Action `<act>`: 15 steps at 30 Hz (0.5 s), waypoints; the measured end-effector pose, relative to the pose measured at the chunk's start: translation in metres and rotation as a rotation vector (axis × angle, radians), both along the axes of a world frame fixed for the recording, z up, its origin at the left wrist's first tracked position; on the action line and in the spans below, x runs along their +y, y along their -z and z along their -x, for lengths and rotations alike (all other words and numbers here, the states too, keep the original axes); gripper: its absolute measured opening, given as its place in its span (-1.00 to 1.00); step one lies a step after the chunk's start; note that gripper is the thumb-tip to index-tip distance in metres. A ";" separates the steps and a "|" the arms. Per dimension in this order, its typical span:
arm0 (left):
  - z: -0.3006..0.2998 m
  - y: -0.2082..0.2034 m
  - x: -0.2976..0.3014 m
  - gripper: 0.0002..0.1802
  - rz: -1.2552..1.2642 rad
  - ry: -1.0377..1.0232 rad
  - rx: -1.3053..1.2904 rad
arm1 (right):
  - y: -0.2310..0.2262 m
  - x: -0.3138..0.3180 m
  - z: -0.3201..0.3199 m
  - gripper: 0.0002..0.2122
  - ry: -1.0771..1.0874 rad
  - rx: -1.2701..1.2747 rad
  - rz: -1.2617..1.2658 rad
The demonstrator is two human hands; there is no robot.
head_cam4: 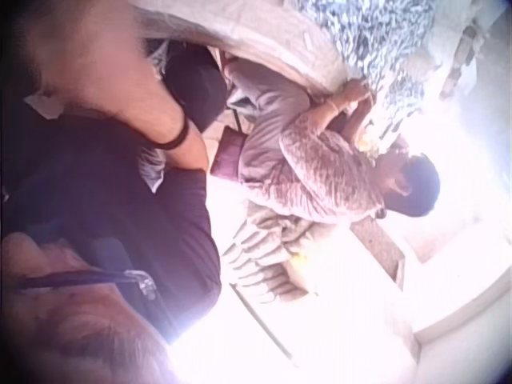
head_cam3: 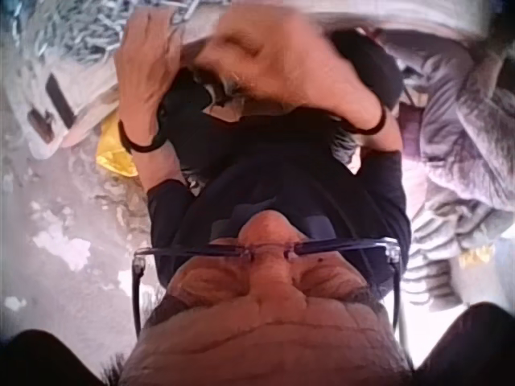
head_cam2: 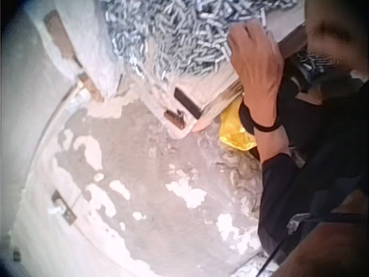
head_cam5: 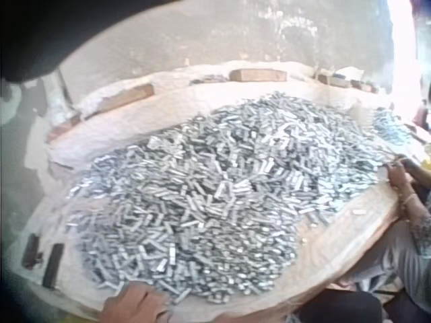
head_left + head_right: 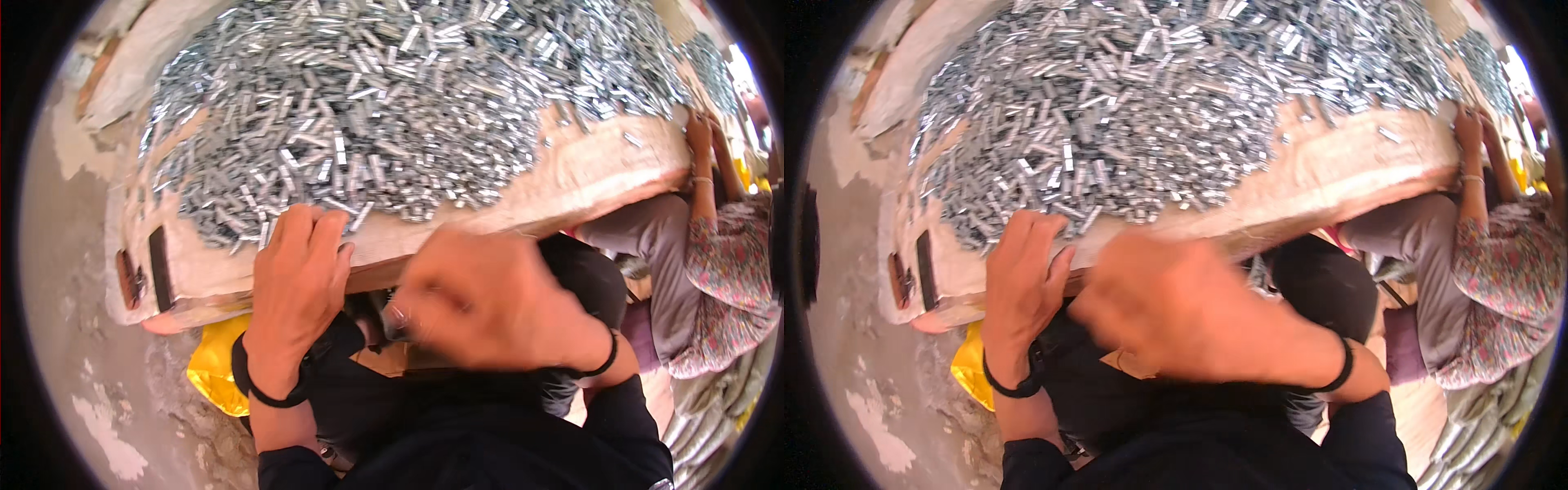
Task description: Sorting through a large pile of small metal anchors and fasteners on a wooden table.
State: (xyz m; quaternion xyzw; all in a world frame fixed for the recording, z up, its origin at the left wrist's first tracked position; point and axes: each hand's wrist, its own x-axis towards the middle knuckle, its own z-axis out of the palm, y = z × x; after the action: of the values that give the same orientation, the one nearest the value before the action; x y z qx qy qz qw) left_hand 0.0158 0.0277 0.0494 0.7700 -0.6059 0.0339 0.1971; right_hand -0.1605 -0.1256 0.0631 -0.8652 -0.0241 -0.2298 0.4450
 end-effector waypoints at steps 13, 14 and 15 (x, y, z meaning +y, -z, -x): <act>-0.005 0.029 -0.010 -0.54 -0.085 -0.003 0.237 | 0.058 -0.058 0.008 -0.82 0.469 0.464 0.487; -0.002 0.033 -0.013 -0.55 -0.092 -0.004 0.222 | 0.059 -0.057 0.006 -0.82 0.472 0.461 0.485; -0.001 0.032 -0.015 -0.55 -0.090 0.004 0.220 | 0.060 -0.055 0.006 -0.82 0.457 0.451 0.472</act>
State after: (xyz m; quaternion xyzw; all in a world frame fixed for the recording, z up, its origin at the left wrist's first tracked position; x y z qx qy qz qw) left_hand 0.0170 0.0128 0.0176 0.7760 -0.5829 -0.0786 0.2277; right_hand -0.1665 -0.1810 0.0031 -0.9555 0.2153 -0.1154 0.1655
